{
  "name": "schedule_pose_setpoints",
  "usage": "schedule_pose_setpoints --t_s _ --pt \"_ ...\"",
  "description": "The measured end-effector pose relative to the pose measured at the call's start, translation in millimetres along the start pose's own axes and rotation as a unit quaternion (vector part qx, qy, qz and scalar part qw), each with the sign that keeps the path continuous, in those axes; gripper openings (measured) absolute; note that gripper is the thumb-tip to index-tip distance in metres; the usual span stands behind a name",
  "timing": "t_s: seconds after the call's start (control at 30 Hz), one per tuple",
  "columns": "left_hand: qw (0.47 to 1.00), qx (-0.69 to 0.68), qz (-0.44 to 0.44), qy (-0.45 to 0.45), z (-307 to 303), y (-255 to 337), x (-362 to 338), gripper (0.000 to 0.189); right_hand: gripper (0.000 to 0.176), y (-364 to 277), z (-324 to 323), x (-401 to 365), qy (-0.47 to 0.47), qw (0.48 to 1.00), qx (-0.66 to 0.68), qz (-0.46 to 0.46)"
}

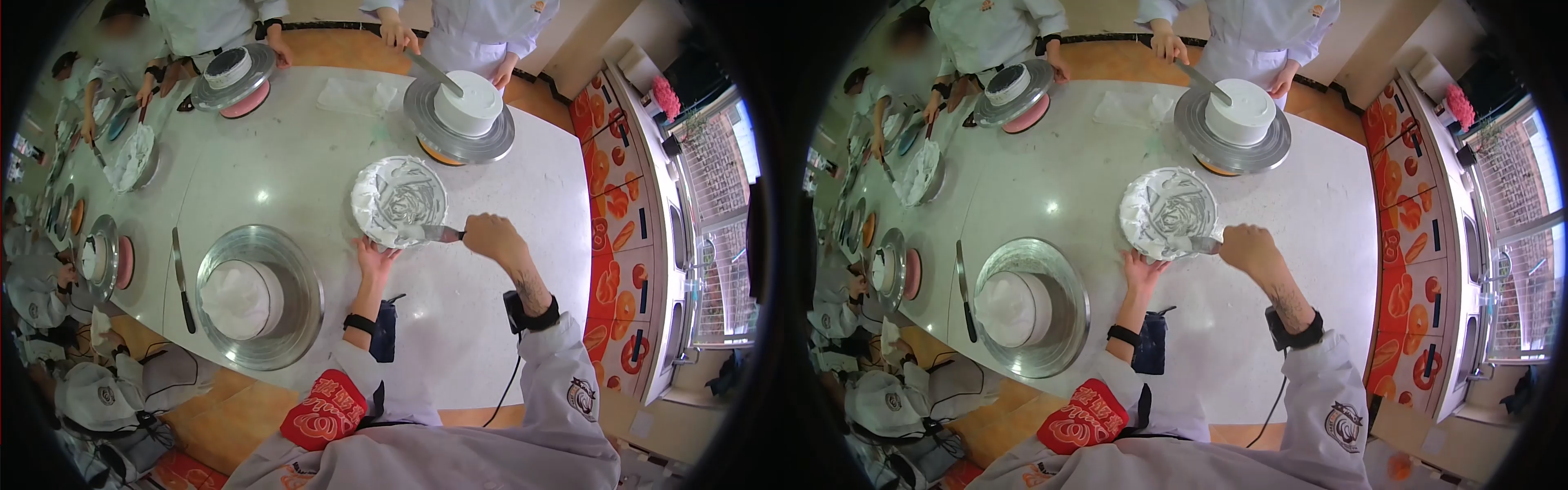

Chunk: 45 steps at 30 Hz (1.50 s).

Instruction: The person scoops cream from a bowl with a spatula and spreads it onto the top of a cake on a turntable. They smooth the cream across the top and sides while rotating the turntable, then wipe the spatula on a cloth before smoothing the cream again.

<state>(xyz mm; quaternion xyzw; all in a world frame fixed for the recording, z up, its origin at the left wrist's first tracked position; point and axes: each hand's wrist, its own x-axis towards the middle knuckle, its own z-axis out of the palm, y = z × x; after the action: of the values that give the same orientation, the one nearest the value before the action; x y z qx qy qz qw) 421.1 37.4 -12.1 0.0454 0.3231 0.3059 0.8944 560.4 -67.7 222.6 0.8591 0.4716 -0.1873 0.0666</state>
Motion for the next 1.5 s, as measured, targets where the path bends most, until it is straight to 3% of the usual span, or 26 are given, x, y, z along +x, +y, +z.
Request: schedule_pose_setpoints --t_s 0.13,0.2,0.23,0.27,0.37,0.5,0.57,0.6,0.67,0.7,0.77,0.8,0.87,1.1,1.17,1.2,1.27,1.37,1.4,1.43,1.5 --pt "0.998 -0.059 0.002 -0.029 -4.3 -12.3 -1.3 0.056 0.022 -14.5 32.0 -33.4 0.032 0.999 0.001 -0.020" --pt "0.997 -0.072 -0.005 -0.029 -8.8 -17.1 -1.1 0.051 0.018 -22.9 44.6 -41.9 -0.004 0.996 0.093 -0.014" --pt "0.996 -0.083 -0.010 -0.027 -9.4 -17.6 -2.7 0.045 0.017 -23.0 56.5 -41.2 -0.009 0.992 0.100 -0.076" --pt "0.996 -0.086 -0.010 -0.026 -10.1 -19.1 -4.1 0.045 0.017 -23.0 65.0 -40.4 -0.011 0.992 0.098 -0.076" --pt "0.990 -0.133 -0.027 -0.029 -17.3 -26.2 -4.2 0.040 0.010 -46.1 66.5 -41.9 -0.127 0.948 0.286 0.058" --pt "0.984 -0.168 -0.021 -0.057 -22.0 -35.2 1.1 0.036 0.023 -53.1 86.4 -36.2 -0.135 0.914 0.380 0.057" --pt "0.980 -0.187 -0.014 -0.063 -13.4 -32.9 -4.3 0.034 0.023 -58.7 93.5 -33.4 -0.150 0.860 0.480 0.081" --pt "0.986 -0.149 -0.012 -0.073 -12.2 -32.1 -5.6 0.035 0.023 -61.8 96.0 -33.5 -0.150 0.861 0.480 0.082" --pt "0.991 -0.110 -0.010 -0.079 -11.6 -30.4 -9.4 0.037 0.023 -68.6 101.3 -36.2 -0.158 0.765 0.614 0.113" --pt "0.990 -0.099 -0.014 -0.095 -10.7 -29.9 -10.4 0.038 0.023 -71.3 102.1 -37.9 -0.159 0.765 0.614 0.114" --pt "0.990 -0.089 -0.019 -0.110 -8.9 -29.1 -13.7 0.040 0.022 -74.2 101.7 -41.9 -0.156 0.672 0.709 0.144" --pt "0.987 -0.090 -0.019 -0.130 -6.5 -28.0 -16.1 0.042 0.022 -72.6 103.1 -43.6 -0.156 0.673 0.709 0.145" --pt "0.984 -0.092 -0.018 -0.151 -1.3 -25.9 -20.6 0.044 0.021 -66.3 106.9 -48.2 -0.179 0.533 0.812 0.155" --pt "0.984 -0.105 -0.040 -0.140 -2.8 -27.9 -16.8 0.045 0.021 -55.6 126.8 -74.2 -0.175 0.488 0.847 0.120" --pt "0.985 -0.100 -0.035 -0.137 -4.4 -29.1 -14.0 0.044 0.040 -53.7 130.1 -80.1 -0.177 0.472 0.860 0.086" --pt "0.985 -0.117 -0.035 -0.118 -5.6 -29.6 -11.4 0.044 0.040 -52.7 134.1 -83.1 -0.177 0.472 0.859 0.084" --pt "0.985 -0.134 -0.032 -0.101 -8.8 -29.6 -7.9 0.043 0.040 -51.5 141.4 -88.5 -0.176 0.403 0.897 0.051" --pt "0.985 -0.147 -0.045 -0.081 -7.0 -26.2 -13.8 0.043 0.040 -52.3 138.5 -96.7 -0.156 0.382 0.910 0.035" --pt "0.994 -0.092 -0.050 -0.041 -9.7 -26.4 -15.2 0.043 0.040 -53.7 135.6 -100.3 -0.161 0.383 0.909 0.031" --pt "0.998 -0.038 -0.053 0.001 -13.4 -25.4 -18.1 0.044 0.040 -55.9 131.2 -105.0 -0.132 0.447 0.884 0.044" --pt "0.997 -0.007 -0.075 -0.006 -28.1 -22.8 -29.2 0.045 0.042 -60.6 127.2 -111.7 -0.076 0.557 0.825 0.066"
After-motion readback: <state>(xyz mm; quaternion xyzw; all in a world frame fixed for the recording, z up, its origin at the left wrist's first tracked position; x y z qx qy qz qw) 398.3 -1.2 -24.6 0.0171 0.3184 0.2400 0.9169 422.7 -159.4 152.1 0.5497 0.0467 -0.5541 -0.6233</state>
